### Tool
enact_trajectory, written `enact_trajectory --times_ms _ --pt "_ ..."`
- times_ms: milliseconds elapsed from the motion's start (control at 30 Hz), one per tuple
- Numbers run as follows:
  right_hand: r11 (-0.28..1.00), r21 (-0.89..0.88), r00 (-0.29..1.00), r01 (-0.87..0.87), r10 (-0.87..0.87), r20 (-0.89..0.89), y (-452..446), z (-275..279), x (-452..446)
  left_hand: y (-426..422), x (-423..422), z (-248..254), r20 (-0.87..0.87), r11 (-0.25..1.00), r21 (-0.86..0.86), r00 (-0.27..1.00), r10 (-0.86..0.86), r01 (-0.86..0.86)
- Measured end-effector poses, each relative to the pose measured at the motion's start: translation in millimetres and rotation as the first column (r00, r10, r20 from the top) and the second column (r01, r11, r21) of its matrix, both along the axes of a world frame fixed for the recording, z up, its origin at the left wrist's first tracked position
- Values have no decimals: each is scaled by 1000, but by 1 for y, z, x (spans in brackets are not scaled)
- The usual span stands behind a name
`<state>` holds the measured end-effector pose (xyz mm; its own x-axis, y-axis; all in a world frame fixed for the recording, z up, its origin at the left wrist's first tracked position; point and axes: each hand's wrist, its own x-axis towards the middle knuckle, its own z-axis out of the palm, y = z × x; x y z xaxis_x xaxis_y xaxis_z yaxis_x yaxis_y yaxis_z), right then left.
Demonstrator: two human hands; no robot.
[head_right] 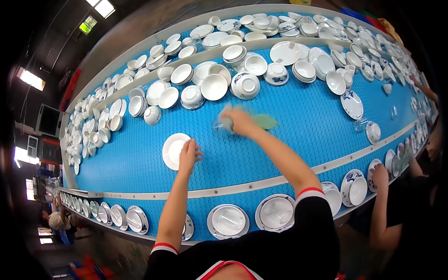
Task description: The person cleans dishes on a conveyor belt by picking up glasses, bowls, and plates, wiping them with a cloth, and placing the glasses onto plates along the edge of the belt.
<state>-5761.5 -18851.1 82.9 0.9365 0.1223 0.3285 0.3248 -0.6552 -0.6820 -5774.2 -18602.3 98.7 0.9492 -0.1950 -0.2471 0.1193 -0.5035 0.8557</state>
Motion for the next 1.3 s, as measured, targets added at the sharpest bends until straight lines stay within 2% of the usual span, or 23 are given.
enact_trajectory --times_ms 33,100,167,233,267,300,367,433,500,533,600,633,667,700,733,800,900,1033,1100,1167,1233,1267,1300 --pt "995 2 989 -103 102 105 2 5 -20 -19 -5 10 -506 948 -265 862 20 -178" --pt "959 -190 926 -211 258 275 3 27 -62 -49 -8 -21 -723 907 -417 628 -288 -65" --pt "973 -158 953 -169 202 227 -16 44 -94 -101 -49 8 -499 947 -312 862 -91 -80" --pt "984 -134 975 -120 142 171 -41 38 -123 -130 -74 7 164 955 -237 976 -142 179" --pt "992 125 999 -31 28 23 -55 28 -135 -143 -82 10 166 954 -242 976 -142 179" --pt "928 360 988 97 -45 -149 -63 23 -145 -156 -90 24 428 939 -160 878 -213 305" --pt "259 693 625 672 302 -719 -61 41 -176 -169 -96 40 644 916 -43 712 -279 398" --pt "652 645 604 398 343 -719 -85 -38 -210 -184 -82 47 664 439 354 110 -740 826" --pt "423 661 519 620 411 -749 -117 5 -240 -201 -72 44 648 407 353 94 -756 843" --pt "482 678 603 555 329 -727 -142 26 -258 -209 -65 40 631 374 345 82 -772 861" --pt "559 624 726 546 56 -685 -180 69 -293 -212 -29 21 261 772 260 728 -634 579" --pt "899 162 858 408 -317 -403 -200 81 -322 -212 1 16 143 935 153 929 -342 321" --pt "888 111 788 446 -330 -520 -218 85 -342 -203 34 -5 232 991 93 966 -117 98" --pt "878 54 704 476 -343 -622 -232 86 -356 -190 70 -40 605 965 236 794 -57 -111" --pt "878 -21 651 478 -370 -663 -240 84 -369 -177 100 -75 582 938 250 811 52 -240" --pt "880 -97 598 465 -393 -698 -252 76 -389 -177 128 -59 -85 831 -262 869 487 -491" --pt "892 -125 528 434 -365 -767 -265 70 -393 -182 154 -72 -230 506 -455 645 728 -733" --pt "775 -35 524 631 -459 -717 -285 66 -391 -160 192 -97 -518 532 -516 739 431 -672" --pt "695 72 499 716 -437 -749 -294 78 -384 -169 206 -98 -422 585 -504 773 475 -635" --pt "684 98 492 723 -410 -768 -309 77 -389 -171 236 -119 30 670 -244 685 728 -701" --pt "712 73 472 699 -382 -794 -320 86 -391 -192 206 -57 -103 631 -385 711 696 -673" --pt "748 24 480 663 -400 -781 -329 84 -398 -167 241 -116 -1 621 -537 737 676 -570" --pt "729 2 454 684 -424 -784 -331 83 -400 -177 225 -84 -85 576 -508 703 706 -641"
